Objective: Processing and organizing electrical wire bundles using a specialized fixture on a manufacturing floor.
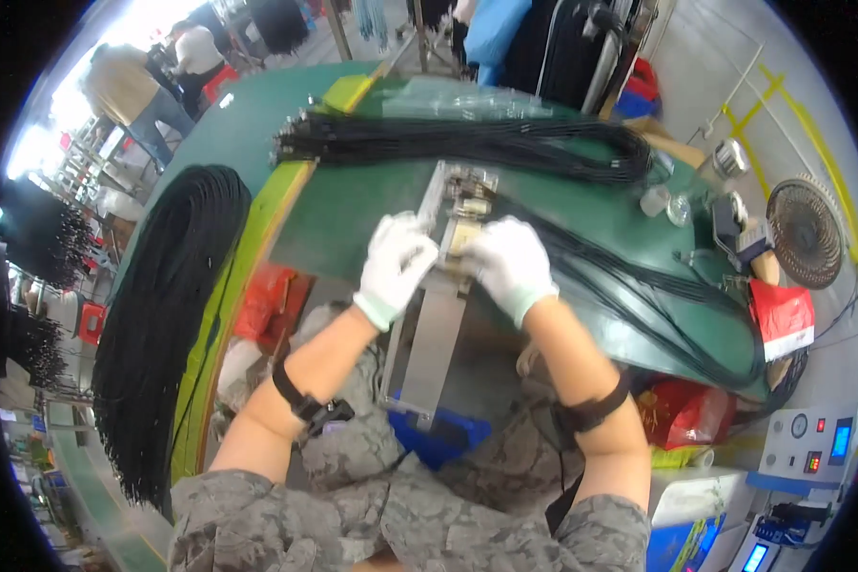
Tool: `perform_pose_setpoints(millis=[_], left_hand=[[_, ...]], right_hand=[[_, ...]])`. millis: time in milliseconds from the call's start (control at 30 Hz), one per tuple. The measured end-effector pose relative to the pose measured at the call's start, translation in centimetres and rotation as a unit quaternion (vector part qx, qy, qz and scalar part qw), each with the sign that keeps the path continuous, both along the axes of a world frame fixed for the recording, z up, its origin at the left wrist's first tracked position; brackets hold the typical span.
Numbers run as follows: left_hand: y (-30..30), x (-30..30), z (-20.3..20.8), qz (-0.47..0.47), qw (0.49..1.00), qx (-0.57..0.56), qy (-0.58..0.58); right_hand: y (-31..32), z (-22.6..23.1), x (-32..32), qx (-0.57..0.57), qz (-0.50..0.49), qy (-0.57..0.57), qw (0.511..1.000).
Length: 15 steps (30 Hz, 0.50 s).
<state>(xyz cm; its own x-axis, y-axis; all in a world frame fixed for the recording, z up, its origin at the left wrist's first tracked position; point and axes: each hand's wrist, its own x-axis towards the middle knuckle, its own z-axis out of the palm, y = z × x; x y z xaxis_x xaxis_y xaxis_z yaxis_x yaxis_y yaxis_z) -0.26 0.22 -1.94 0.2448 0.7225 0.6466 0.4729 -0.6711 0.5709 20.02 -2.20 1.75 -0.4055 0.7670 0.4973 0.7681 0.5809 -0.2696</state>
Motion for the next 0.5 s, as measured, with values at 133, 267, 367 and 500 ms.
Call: perform_pose_setpoints(millis=[133, 267, 367, 500], left_hand=[[-1.3, -0.1, -0.5, -0.066, 0.997, 0.016, 0.047], [-1.2, -0.6, -0.3, -0.052, 0.998, -0.028, -0.022], [-0.7, -1.4, -0.7, -0.017, 0.997, -0.048, -0.063], [0.6, -1.9, -0.5, 0.034, 0.998, -0.044, -0.043]], right_hand=[[-1.4, 0.3, -1.3, -0.091, 0.011, 0.044, 0.995], [-1.5, -0.9, -0.3, -0.101, 0.012, 0.052, 0.993], [-0.8, -0.6, 2.3, -0.196, -0.043, 0.019, 0.979], [-0.3, -0.6, 3.0, -0.179, -0.029, 0.092, 0.979]])
